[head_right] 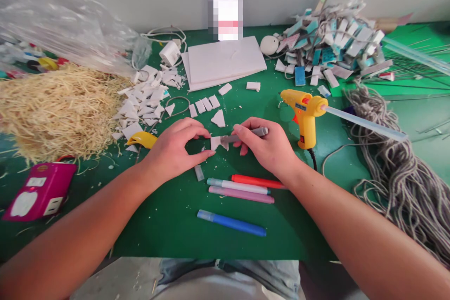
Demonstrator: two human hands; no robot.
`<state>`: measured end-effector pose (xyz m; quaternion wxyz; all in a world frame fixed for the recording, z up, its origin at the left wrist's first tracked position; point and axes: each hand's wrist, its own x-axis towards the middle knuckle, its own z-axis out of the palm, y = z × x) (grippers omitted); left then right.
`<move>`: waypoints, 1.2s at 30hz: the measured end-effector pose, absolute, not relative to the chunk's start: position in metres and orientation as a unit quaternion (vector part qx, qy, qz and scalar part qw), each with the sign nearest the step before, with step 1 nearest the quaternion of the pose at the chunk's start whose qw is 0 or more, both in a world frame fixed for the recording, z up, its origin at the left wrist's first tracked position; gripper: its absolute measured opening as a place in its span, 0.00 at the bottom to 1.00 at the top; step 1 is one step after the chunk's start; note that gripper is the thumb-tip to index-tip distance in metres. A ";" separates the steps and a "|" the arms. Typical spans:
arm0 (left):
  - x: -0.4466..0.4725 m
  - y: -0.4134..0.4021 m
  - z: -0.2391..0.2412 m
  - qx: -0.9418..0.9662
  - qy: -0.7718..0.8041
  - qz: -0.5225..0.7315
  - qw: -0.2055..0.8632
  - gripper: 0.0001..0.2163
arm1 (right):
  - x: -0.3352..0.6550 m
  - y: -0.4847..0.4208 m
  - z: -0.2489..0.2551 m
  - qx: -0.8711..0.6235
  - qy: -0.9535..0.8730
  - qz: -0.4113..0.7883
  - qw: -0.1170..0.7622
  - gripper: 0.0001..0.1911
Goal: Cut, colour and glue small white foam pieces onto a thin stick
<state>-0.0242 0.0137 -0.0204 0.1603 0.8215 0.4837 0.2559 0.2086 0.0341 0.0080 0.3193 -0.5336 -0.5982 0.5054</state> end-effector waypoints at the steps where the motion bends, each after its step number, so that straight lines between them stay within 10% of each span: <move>1: -0.024 0.014 -0.020 0.822 0.482 0.257 0.160 0.10 | 0.209 0.034 0.008 -0.530 -0.600 0.509 0.316 0.16; 36: -0.023 0.014 -0.020 0.817 0.493 0.247 0.165 0.10 | 0.210 0.034 0.008 -0.534 -0.609 0.495 0.315 0.18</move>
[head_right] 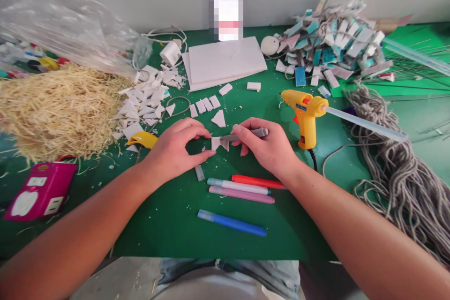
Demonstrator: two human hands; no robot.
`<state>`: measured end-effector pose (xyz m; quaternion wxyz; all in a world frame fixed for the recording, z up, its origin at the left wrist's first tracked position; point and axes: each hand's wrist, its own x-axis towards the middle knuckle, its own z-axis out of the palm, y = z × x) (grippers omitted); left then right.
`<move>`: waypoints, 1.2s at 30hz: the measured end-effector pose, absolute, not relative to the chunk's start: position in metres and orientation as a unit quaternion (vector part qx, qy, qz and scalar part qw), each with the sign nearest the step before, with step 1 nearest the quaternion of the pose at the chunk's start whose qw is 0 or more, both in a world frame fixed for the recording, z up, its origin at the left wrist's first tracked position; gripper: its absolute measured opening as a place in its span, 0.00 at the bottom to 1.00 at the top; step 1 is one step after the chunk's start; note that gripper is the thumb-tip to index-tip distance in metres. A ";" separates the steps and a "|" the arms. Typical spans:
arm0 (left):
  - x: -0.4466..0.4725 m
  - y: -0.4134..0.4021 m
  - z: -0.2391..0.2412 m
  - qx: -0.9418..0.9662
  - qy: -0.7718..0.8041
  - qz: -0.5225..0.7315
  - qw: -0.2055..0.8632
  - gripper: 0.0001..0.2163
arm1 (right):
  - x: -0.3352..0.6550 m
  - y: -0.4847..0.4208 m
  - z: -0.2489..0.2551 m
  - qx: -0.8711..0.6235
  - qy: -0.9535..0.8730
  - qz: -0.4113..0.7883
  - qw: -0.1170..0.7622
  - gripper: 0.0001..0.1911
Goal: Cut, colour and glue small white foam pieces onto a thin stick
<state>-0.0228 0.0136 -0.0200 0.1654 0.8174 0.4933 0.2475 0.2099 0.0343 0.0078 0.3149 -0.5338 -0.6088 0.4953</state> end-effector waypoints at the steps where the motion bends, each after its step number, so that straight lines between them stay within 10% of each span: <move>1: -0.023 0.014 -0.020 0.817 0.494 0.248 0.163 0.10 | 0.210 0.034 0.008 -0.535 -0.608 0.493 0.316 0.17; 36: -0.023 0.013 -0.021 0.827 0.478 0.259 0.146 0.10 | 0.210 0.033 0.007 -0.523 -0.607 0.508 0.314 0.19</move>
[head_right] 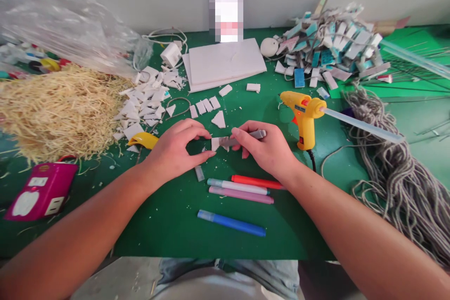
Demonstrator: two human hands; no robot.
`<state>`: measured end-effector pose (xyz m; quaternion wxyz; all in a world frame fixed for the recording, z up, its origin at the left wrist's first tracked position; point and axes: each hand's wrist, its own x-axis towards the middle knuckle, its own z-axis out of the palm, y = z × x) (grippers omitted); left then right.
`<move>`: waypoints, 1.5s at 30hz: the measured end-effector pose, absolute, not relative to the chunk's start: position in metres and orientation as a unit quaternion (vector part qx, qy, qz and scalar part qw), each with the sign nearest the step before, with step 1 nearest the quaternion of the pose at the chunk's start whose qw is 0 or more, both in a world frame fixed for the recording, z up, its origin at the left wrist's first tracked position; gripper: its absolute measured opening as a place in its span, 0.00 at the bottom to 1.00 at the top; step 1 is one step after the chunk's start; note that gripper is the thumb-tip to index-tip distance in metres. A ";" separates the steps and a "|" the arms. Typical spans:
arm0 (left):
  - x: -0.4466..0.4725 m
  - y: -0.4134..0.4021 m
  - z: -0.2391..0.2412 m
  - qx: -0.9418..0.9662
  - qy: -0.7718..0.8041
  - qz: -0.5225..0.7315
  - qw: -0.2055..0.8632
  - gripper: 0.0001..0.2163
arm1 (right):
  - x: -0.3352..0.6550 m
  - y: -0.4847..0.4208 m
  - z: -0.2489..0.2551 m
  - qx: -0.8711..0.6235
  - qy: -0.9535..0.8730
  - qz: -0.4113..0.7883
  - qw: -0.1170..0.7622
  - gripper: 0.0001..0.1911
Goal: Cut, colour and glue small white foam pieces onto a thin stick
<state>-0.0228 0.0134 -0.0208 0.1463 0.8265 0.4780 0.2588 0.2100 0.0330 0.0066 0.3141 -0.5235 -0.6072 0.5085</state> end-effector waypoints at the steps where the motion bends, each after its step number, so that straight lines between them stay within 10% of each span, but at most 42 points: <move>1: -0.023 0.013 -0.021 0.827 0.478 0.259 0.148 0.10 | 0.210 0.033 0.006 -0.523 -0.607 0.511 0.311 0.20; 45: -0.024 0.014 -0.021 0.827 0.480 0.252 0.147 0.09 | 0.211 0.034 0.007 -0.513 -0.601 0.517 0.329 0.22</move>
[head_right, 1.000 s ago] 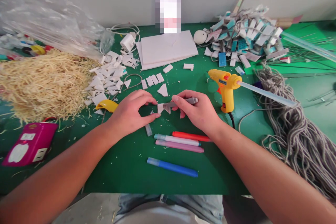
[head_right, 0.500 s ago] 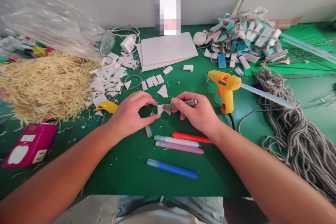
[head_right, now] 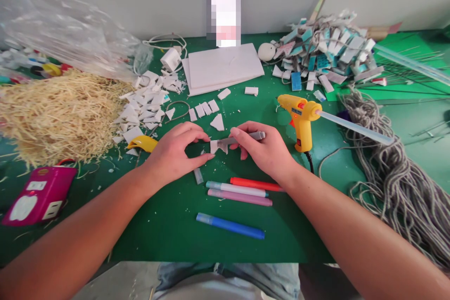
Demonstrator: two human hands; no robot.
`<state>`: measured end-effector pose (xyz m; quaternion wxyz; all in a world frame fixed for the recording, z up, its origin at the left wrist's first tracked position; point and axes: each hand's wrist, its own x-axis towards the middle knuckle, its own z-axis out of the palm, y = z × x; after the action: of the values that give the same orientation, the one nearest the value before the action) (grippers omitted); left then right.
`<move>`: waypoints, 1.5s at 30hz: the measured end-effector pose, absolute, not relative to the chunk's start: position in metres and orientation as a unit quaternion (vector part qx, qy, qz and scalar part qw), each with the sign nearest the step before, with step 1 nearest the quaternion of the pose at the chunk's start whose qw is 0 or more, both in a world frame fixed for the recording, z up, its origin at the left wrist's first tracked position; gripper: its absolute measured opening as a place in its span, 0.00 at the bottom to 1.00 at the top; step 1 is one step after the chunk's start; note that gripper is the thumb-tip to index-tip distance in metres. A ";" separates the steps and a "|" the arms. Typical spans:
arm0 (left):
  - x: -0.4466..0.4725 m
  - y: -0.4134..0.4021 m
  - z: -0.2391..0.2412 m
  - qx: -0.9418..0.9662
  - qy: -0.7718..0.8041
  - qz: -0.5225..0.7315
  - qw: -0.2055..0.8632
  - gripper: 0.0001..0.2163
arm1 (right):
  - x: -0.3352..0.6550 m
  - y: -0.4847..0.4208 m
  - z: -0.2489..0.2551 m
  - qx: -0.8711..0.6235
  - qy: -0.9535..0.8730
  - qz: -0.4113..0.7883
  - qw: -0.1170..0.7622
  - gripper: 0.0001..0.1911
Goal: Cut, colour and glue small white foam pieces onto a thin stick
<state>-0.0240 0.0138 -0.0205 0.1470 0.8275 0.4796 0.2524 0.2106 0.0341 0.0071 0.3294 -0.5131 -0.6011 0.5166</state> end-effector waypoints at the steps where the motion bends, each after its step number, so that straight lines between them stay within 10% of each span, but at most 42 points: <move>1: -0.024 0.014 -0.021 0.828 0.479 0.253 0.146 0.10 | 0.211 0.034 0.006 -0.509 -0.595 0.519 0.343 0.22; 15: -0.021 0.010 -0.014 0.840 0.465 0.243 0.141 0.08 | 0.212 0.034 0.001 -0.507 -0.633 0.469 0.349 0.15; 24: -0.013 0.010 -0.013 0.858 0.470 0.181 0.101 0.26 | 0.211 0.033 0.001 -0.512 -0.628 0.459 0.365 0.16; 45: -0.007 0.005 -0.011 0.861 0.472 0.184 0.044 0.17 | 0.212 0.033 0.000 -0.520 -0.618 0.442 0.391 0.15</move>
<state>-0.0071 0.0046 -0.0110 0.0436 0.8609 0.4724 0.1838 0.2123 0.0329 0.0001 0.3905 -0.5204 -0.6177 0.4417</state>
